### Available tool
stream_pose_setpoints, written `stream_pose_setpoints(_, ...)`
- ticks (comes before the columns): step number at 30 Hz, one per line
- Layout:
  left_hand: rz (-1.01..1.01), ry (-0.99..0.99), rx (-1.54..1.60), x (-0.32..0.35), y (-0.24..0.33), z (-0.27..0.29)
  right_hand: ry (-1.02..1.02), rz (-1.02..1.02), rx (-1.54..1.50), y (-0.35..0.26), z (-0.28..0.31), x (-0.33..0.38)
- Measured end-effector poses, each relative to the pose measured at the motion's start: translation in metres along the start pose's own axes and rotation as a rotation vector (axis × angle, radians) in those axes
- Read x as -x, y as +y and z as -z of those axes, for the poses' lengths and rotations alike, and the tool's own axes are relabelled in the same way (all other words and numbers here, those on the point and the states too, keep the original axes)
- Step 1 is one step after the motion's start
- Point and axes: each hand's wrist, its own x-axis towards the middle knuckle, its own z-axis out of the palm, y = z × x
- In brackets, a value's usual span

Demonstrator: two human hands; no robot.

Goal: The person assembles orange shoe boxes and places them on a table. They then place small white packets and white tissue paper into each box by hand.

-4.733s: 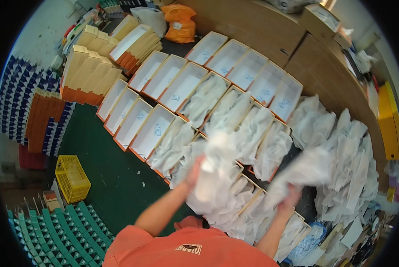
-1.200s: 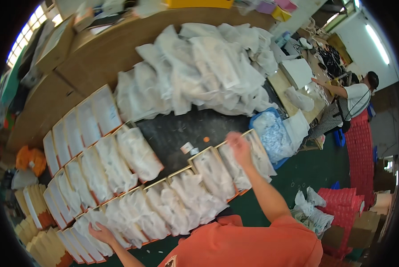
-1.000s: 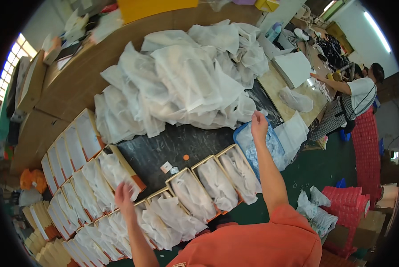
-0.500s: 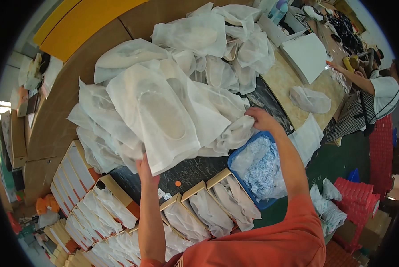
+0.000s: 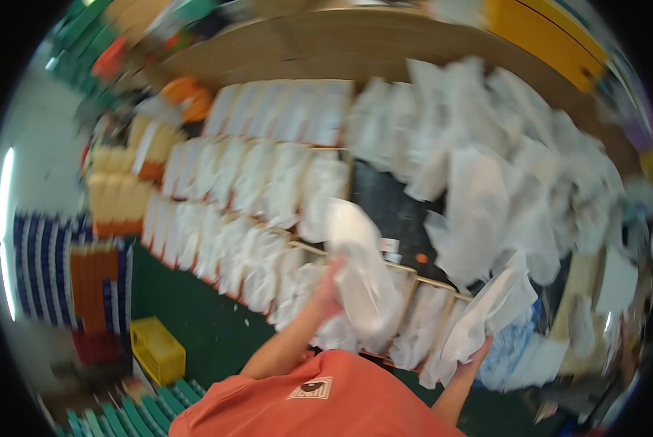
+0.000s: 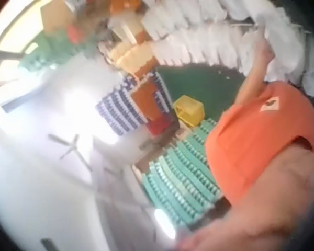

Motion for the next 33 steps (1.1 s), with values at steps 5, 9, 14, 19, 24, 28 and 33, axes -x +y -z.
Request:
stream_pose_setpoints(5, 0.08, -0.03, 0.206, 0.057, 0.032, 0.039, -0.278, -0.427, -0.252, 0.084, -0.134, 0.037)
stream_pose_setpoints(9, 0.089, -0.013, 0.23, 0.08, 0.1, 0.112, -0.441, -0.387, 0.064, 0.152, -0.261, 0.061)
stream_pose_setpoints(14, -0.347, 0.241, 0.002, 0.083, 0.287, 0.289, -0.748, -0.522, 0.424, 0.28, -0.447, 0.088)
stream_pose_setpoints(19, -0.56, 1.043, -1.409, 0.08, 0.572, 0.379, -1.222, 0.079, 0.858, 0.409, -0.718, 0.153)
stream_pose_setpoints(24, -0.464, 0.641, -1.496, -0.008, 0.688, 0.439, -1.512, 0.452, 0.6, 0.398, -0.785, 0.262)
stream_pose_setpoints(28, -0.647, 0.799, -1.846, -0.068, 0.646, 0.499, -1.725, 0.324, 0.618, 0.341, -0.674, 0.22)
stream_pose_setpoints(33, -0.869, 1.039, -2.344, -0.079, 0.622, 0.516, -0.45, 0.735, 1.281, 0.23, -0.455, 0.089)
